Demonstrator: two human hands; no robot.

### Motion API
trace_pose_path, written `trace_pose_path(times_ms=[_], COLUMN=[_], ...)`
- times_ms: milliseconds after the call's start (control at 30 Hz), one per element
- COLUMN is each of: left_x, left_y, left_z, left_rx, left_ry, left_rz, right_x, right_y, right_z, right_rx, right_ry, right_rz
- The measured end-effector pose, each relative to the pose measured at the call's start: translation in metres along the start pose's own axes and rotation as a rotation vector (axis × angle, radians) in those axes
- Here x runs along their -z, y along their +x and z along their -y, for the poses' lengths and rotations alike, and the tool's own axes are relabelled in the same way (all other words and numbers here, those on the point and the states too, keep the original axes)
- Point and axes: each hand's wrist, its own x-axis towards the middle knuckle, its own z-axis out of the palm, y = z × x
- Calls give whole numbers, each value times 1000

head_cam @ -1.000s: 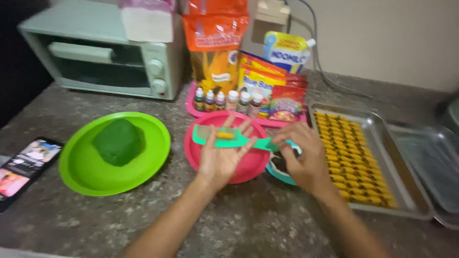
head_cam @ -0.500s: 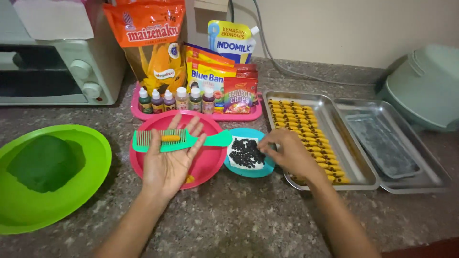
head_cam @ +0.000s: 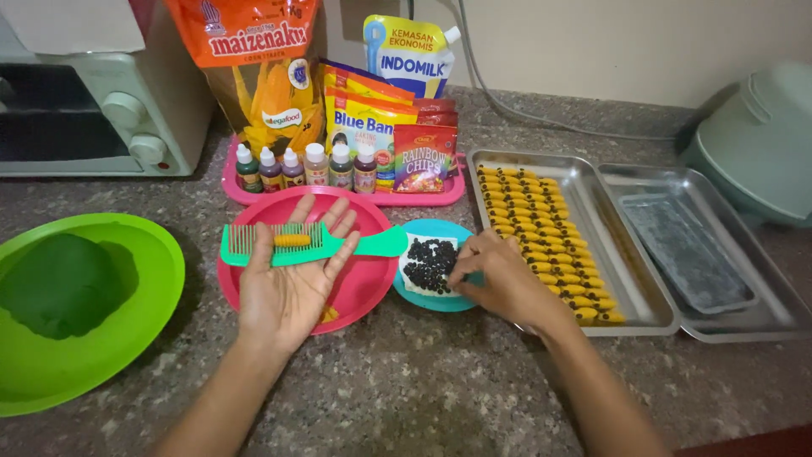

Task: Shaping and texturing small pieces of dough using a comb tool to make decorative pastries

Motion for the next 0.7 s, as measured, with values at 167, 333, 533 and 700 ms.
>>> trace_pose_path(times_ms=[167, 333, 533, 700], left_x=[2, -1, 1, -1], left_y=[1, 0, 2, 1], left_z=[0, -1, 0, 2], left_rx=[1, 17, 18, 15], left_ry=[-4, -24, -35, -30], left_rz=[45, 21, -2, -1], right_x=[0, -13, -13, -15], right_y=[2, 3, 3, -1], right_z=[6, -1, 7, 11], right_rx=[-14, -59, -76, -51], right_ry=[-45, -86, -206, -230], right_rz=[7, 9, 2, -42])
